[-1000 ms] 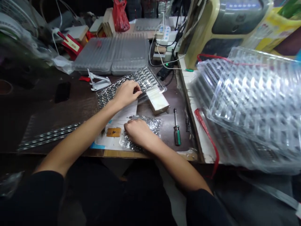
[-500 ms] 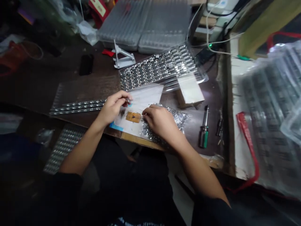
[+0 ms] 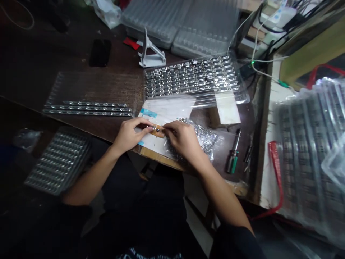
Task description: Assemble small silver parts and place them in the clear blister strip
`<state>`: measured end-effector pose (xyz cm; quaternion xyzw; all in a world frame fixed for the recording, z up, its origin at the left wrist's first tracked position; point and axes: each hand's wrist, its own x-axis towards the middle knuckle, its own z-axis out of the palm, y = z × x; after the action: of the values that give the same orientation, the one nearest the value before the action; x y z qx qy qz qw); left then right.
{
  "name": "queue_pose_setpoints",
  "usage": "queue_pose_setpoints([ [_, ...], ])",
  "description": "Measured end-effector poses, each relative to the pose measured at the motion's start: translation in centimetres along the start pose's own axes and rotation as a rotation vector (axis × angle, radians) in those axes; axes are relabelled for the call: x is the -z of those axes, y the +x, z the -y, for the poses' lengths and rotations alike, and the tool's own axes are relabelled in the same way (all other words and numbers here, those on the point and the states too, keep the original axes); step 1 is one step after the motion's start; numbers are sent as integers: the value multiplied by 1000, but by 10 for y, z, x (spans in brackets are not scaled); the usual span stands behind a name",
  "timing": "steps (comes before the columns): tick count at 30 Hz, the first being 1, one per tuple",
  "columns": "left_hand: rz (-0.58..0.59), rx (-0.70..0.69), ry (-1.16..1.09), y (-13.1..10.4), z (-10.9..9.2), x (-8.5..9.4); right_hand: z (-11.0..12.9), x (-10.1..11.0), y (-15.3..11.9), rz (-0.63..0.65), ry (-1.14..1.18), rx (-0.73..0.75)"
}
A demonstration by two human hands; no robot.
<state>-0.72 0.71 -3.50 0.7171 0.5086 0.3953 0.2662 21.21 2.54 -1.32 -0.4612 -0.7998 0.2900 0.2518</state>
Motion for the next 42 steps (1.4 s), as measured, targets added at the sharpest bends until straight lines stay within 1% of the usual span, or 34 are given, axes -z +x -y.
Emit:
queue_pose_setpoints([
  [3, -51, 29, -23, -3, 0, 1, 4, -11, 2, 60, -20, 92],
  [6, -82, 56, -63, -4, 1, 1, 8, -19, 3, 108, -234, 161],
  [8, -91, 68, -69, -5, 1, 2, 10, -21, 3, 121, -362, 183],
  [11, -92, 68, -54, -5, 2, 1, 13, -22, 2, 159, -387, 190],
  [16, -74, 51, -32, -4, 1, 0, 12, -21, 4, 197, -347, 171],
  [18, -68, 60, -17, -4, 1, 0, 11, -15, 3, 190, -315, 145],
  [21, -46, 77, 5, -5, 1, 0, 8, -1, 0, 169, -326, 40],
  [24, -7, 67, 31, -4, 1, 0, 5, 11, -4, 230, -358, -43],
  [26, 22, 54, 41, -2, 1, -1, 3, 14, -6, 278, -362, -49],
  [28, 45, 54, 32, 0, 2, -3, 3, 15, -7, 294, -360, -47],
  [33, 78, 78, 51, 2, 2, -5, 4, 14, -7, 285, -324, -85],
  [39, 87, 26, 126, -1, 2, -7, 3, 15, -9, 287, -283, -81],
  [40, 81, 14, 127, -1, 2, -7, 3, 15, -9, 269, -275, -77],
  [42, 73, -12, 110, -2, 2, -8, 2, 13, -7, 178, -285, -77],
])
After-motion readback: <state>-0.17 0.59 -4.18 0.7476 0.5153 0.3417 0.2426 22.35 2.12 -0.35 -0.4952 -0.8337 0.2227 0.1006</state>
